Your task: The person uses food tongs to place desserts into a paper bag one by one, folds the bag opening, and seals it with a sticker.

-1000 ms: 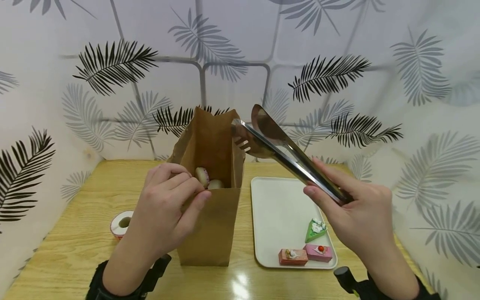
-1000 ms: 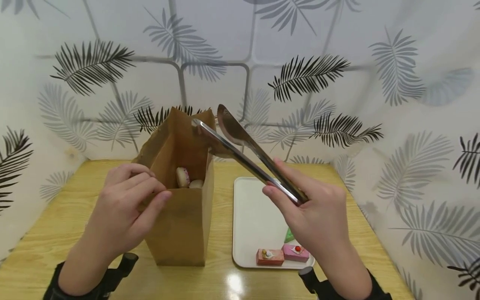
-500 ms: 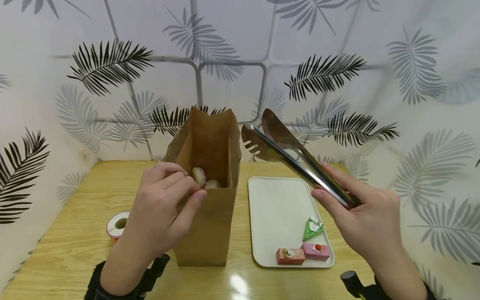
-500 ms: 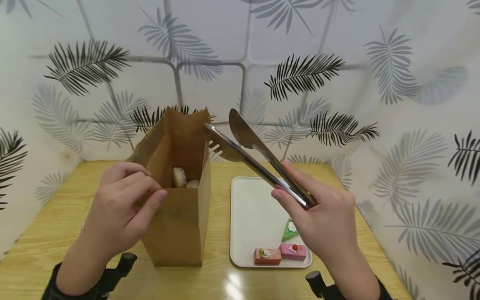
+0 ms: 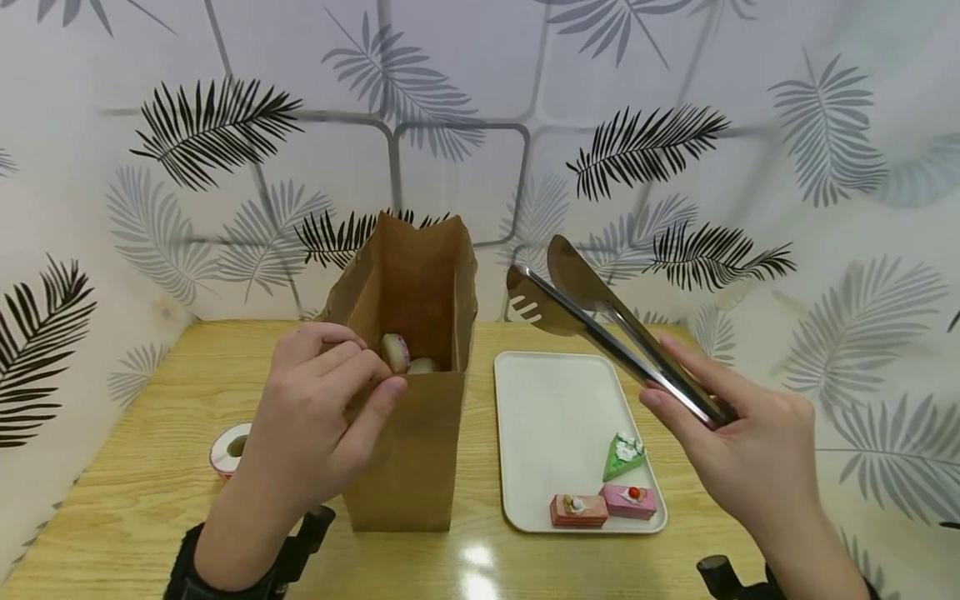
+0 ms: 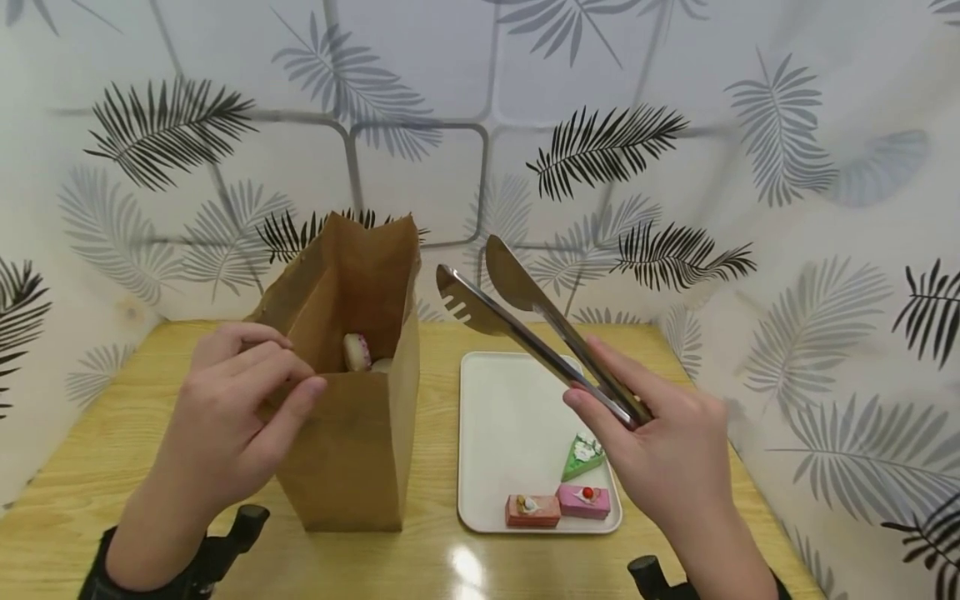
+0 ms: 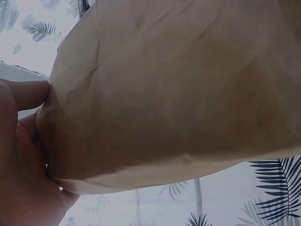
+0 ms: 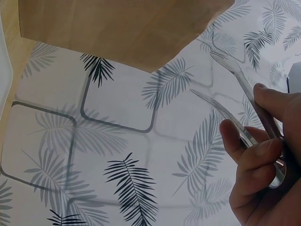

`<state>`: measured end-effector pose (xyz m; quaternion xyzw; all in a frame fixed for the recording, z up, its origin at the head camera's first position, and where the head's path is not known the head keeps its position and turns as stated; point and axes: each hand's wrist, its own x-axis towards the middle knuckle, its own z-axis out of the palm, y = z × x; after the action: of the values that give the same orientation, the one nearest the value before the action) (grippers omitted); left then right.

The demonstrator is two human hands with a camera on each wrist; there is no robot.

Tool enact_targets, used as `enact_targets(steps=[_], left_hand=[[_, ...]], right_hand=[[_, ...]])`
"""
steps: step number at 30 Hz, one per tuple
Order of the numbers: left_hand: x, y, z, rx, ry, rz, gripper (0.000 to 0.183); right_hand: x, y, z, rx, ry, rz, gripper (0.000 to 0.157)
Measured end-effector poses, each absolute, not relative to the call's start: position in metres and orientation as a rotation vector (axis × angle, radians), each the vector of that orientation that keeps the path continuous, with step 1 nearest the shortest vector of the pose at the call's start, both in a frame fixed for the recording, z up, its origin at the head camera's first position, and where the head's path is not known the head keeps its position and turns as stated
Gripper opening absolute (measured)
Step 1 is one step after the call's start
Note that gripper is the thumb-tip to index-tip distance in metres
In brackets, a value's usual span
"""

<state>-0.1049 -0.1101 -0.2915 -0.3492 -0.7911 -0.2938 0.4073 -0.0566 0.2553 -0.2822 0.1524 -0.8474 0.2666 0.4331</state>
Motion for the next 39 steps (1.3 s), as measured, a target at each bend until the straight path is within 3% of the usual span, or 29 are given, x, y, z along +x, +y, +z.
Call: enact_targets(steps=[23, 33, 39], left_hand=[[-0.104, -0.107, -0.295, -0.846, -1.967, -0.774, 0.031], [-0.107, -0.103, -0.295, -0.850, -1.884, -0.773, 0.044], [-0.106, -0.104, -0.296, -0.860, -1.924, -0.789, 0.037]], right_hand=[[-0.048, 0.275, -0.304, 0.239, -2.192, 0.637, 0.055], [-0.048, 0.280, -0.311, 0.202, -2.213, 0.625, 0.057], [-0.045, 0.287, -0.321, 0.184, -2.260, 0.585, 0.056]])
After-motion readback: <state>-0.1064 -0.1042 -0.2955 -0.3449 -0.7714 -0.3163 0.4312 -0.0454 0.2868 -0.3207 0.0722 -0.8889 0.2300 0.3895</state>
